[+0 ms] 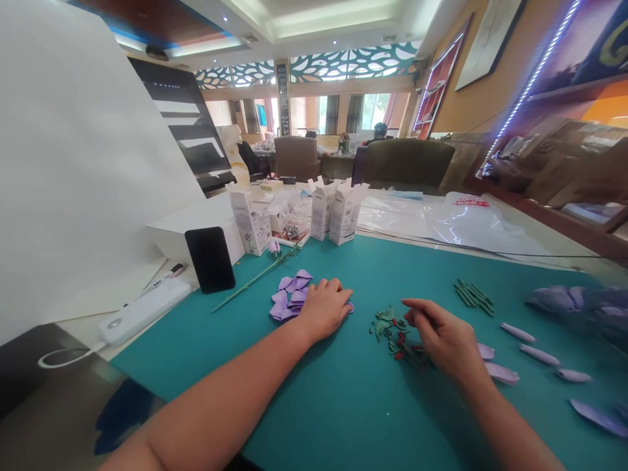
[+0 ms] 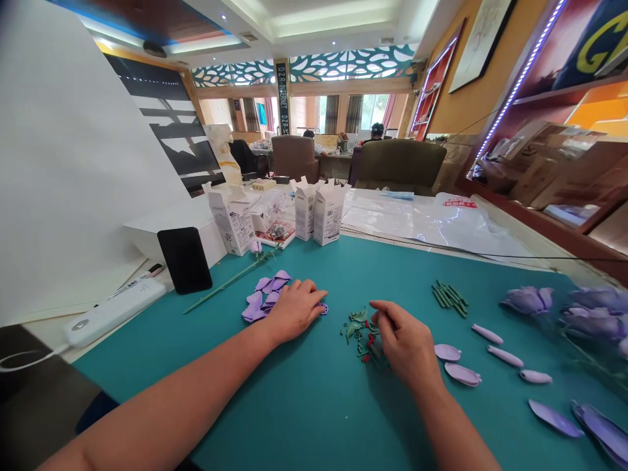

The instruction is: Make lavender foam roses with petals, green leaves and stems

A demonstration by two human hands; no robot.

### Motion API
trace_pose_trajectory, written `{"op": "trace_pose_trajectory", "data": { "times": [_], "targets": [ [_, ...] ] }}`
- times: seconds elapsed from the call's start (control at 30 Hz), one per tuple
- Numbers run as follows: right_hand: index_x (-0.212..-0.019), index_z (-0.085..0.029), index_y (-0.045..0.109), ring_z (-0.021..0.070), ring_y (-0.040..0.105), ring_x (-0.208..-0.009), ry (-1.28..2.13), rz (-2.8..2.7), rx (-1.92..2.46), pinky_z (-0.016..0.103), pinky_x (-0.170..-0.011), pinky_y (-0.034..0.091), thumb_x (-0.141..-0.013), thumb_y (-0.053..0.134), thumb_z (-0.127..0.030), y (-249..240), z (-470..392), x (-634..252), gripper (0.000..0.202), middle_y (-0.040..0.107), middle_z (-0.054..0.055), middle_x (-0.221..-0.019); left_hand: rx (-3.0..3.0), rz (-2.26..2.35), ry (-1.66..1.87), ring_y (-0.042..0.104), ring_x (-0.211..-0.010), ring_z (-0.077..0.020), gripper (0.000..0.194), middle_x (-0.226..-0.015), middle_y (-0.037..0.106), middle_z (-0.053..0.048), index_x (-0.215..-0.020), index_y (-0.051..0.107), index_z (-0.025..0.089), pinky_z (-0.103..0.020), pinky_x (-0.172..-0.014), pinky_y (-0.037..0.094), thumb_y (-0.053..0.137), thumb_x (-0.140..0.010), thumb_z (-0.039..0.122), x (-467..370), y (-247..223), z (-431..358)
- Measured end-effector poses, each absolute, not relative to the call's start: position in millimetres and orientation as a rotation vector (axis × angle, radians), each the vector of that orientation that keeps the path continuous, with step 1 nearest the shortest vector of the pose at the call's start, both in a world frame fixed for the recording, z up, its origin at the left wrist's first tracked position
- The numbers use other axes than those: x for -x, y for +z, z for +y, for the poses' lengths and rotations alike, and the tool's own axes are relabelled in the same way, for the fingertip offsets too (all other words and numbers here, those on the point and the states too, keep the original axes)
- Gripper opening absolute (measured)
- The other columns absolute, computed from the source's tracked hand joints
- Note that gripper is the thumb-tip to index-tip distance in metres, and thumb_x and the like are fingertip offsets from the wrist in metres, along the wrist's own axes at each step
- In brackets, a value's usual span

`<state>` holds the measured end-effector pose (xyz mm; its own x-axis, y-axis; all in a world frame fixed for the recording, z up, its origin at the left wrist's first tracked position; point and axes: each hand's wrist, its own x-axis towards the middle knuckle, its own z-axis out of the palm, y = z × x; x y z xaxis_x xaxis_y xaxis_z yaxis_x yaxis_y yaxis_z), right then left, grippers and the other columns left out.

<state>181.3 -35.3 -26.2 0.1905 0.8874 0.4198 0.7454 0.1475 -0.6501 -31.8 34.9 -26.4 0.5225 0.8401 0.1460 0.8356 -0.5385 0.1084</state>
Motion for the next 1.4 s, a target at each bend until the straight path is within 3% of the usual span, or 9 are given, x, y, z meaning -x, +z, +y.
{"op": "trace_pose_trajectory", "data": {
  "times": [0.27,0.57,0.77,0.97,1.2,1.4],
  "targets": [
    [-0.096,-0.023,0.068,0.0166,0.066,-0.064,0.262,-1.678,1.554,0.025,-0.059,0.050,-0.085,0.040,-0.034,-24,-37,-173,0.032,0.072,0.002,-0.076,-2.767,1.455,0.280,0.047,-0.096,-0.0230,0.016,-0.109,0.056,-0.006,-0.099,0.058,0.022,-0.036,-0.077,0.039,0.055,-0.085,0.030,26,-34,34],
    [-0.100,-0.021,0.066,0.0166,0.067,-0.072,0.299,-1.853,1.437,0.026,-0.066,0.052,-0.088,0.039,-0.027,-32,-35,-165,0.030,0.071,0.003,-0.081,-2.379,1.314,0.795,0.054,-0.084,-0.0172,0.009,-0.085,0.063,-0.002,-0.080,0.060,0.018,-0.030,-0.077,0.039,0.055,-0.083,0.025,34,-27,38],
    [-0.111,-0.023,0.062,0.0192,0.063,-0.088,0.085,-2.128,1.339,0.030,-0.073,0.050,-0.089,0.038,-0.019,-48,-33,-147,0.033,0.068,0.007,-0.097,-1.945,1.249,1.110,0.052,-0.067,-0.0118,0.025,-0.071,0.056,0.004,-0.104,0.055,0.021,-0.024,-0.066,0.041,0.052,-0.081,0.028,36,-27,41],
    [-0.124,-0.021,0.053,0.0216,0.055,-0.086,-0.219,-2.421,1.371,0.033,-0.077,0.044,-0.085,0.041,-0.007,-52,-24,-117,0.043,0.064,0.009,-0.104,-1.895,1.133,1.152,0.052,-0.070,-0.0118,0.017,-0.074,0.057,0.001,-0.091,0.060,0.019,-0.023,-0.069,0.043,0.048,-0.082,0.026,35,-29,44],
    [-0.094,-0.018,0.064,0.0210,0.052,-0.076,-0.369,-2.577,1.447,0.032,-0.069,0.039,-0.082,0.047,-0.004,-52,-3,-92,0.026,0.064,0.008,-0.089,-1.834,1.046,1.169,0.058,-0.083,-0.0142,0.020,-0.088,0.066,-0.003,-0.093,0.064,0.017,-0.024,-0.079,0.045,0.048,-0.081,0.022,32,-28,40],
    [-0.070,-0.018,0.063,0.0178,0.053,-0.066,-0.389,-2.558,1.456,0.030,-0.061,0.034,-0.084,0.053,-0.014,-52,-13,-98,0.017,0.061,0.005,-0.069,-1.766,1.053,1.127,0.055,-0.071,-0.0122,0.025,-0.082,0.065,-0.002,-0.098,0.065,0.016,-0.023,-0.070,0.046,0.052,-0.079,0.026,29,-34,45]
  ]
}}
